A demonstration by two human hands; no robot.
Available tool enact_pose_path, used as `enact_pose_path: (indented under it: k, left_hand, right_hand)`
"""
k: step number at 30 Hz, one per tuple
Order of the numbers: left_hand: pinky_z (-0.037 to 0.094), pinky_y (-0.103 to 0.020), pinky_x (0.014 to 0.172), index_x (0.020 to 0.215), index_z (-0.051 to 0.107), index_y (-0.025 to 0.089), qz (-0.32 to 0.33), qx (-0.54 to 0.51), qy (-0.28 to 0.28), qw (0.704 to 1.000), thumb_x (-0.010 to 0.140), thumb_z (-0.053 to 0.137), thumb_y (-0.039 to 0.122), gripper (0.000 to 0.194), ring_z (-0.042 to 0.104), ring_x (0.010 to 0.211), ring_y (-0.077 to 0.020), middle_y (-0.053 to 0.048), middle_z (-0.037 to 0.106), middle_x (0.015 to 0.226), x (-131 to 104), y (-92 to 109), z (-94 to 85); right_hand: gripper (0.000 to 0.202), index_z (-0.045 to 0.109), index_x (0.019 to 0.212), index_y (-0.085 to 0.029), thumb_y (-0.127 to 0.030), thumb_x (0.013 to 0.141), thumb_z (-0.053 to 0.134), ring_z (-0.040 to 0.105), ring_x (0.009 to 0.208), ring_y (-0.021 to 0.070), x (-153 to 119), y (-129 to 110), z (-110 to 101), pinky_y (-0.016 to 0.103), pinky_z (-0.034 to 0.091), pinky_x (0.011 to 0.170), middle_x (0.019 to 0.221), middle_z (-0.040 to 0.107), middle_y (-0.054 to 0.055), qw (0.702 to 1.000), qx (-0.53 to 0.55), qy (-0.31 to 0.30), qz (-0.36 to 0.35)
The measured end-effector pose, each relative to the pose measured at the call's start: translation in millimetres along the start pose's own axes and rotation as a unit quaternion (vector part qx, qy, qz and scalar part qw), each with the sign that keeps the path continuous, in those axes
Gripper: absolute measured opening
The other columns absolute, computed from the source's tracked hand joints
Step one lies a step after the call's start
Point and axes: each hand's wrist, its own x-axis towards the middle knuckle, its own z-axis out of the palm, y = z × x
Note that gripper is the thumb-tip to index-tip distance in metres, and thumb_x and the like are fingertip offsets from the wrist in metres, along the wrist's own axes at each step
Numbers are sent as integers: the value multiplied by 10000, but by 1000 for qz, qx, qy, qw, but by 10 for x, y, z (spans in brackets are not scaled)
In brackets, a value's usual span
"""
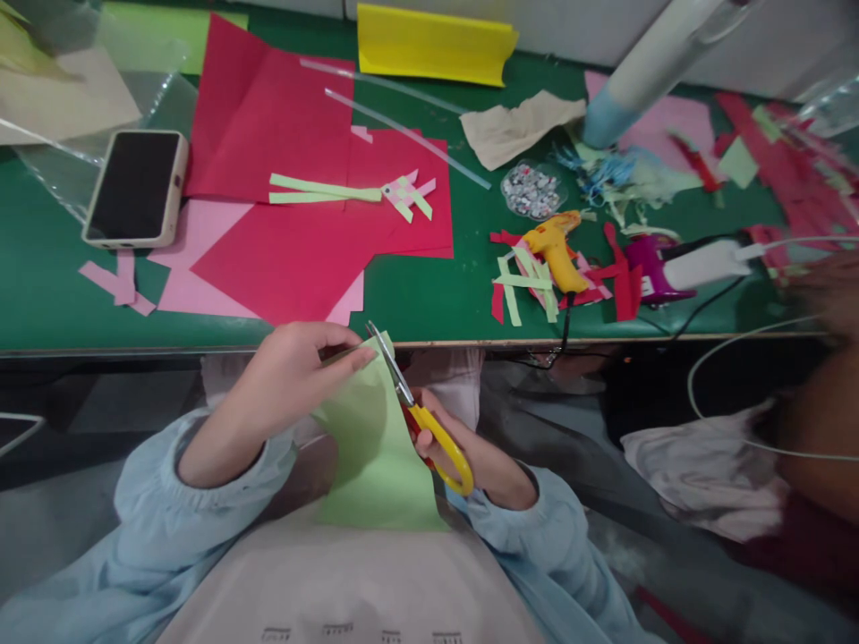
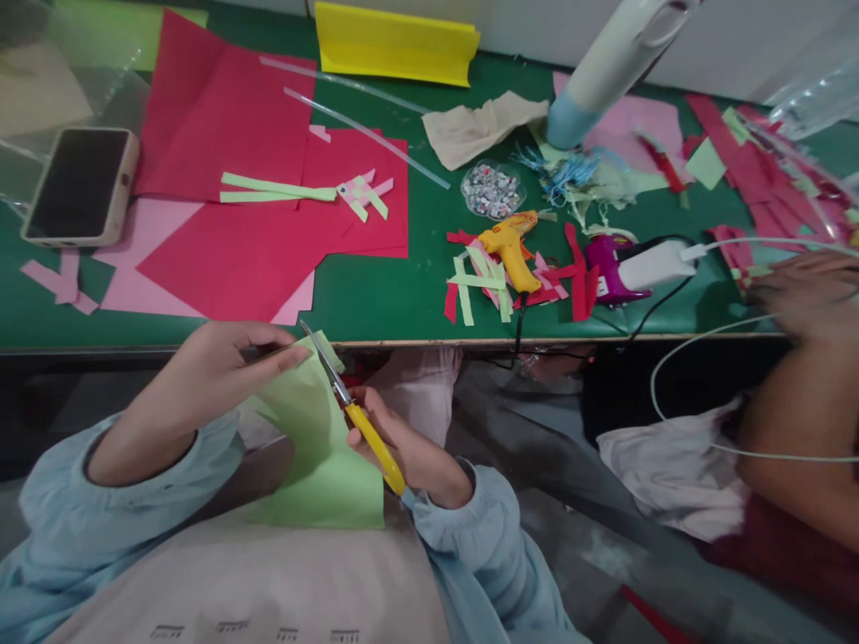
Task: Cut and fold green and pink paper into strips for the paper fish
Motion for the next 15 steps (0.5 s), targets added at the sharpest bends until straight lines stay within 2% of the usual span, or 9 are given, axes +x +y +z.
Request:
enact_pose_path:
  k: [4, 9, 15]
  left_hand:
    - [333, -215, 502, 712, 673, 185, 2, -3, -1, 1000, 879, 554, 509, 384, 467, 555, -101, 20, 578, 609, 9, -3, 9]
    - [340, -215, 505, 740, 687, 183, 3, -6, -2, 1000, 880, 552, 507, 378, 483, 565, -107, 10, 610, 638, 7, -3, 8]
    - [350, -216, 508, 756, 698, 182, 6, -4, -6, 1000, 883, 546, 503, 378, 498, 568, -113, 0, 629, 646, 12, -1, -2]
  right_hand:
    - [395, 445, 1197, -249, -546, 943, 506, 520, 862, 103, 9, -3, 3, 239, 486, 811, 1028, 530, 7, 1000, -17, -4, -4]
    - [524, 419, 1225, -241, -650, 908, 502, 472, 721, 94, -18, -27, 19, 214, 437, 627, 896, 504, -8, 1000, 14, -7, 15]
    - [569, 416, 1221, -255, -700, 878, 506, 425, 663, 90, -25, -54, 24, 209, 386, 556, 821, 457, -28, 1000, 11, -9, 15]
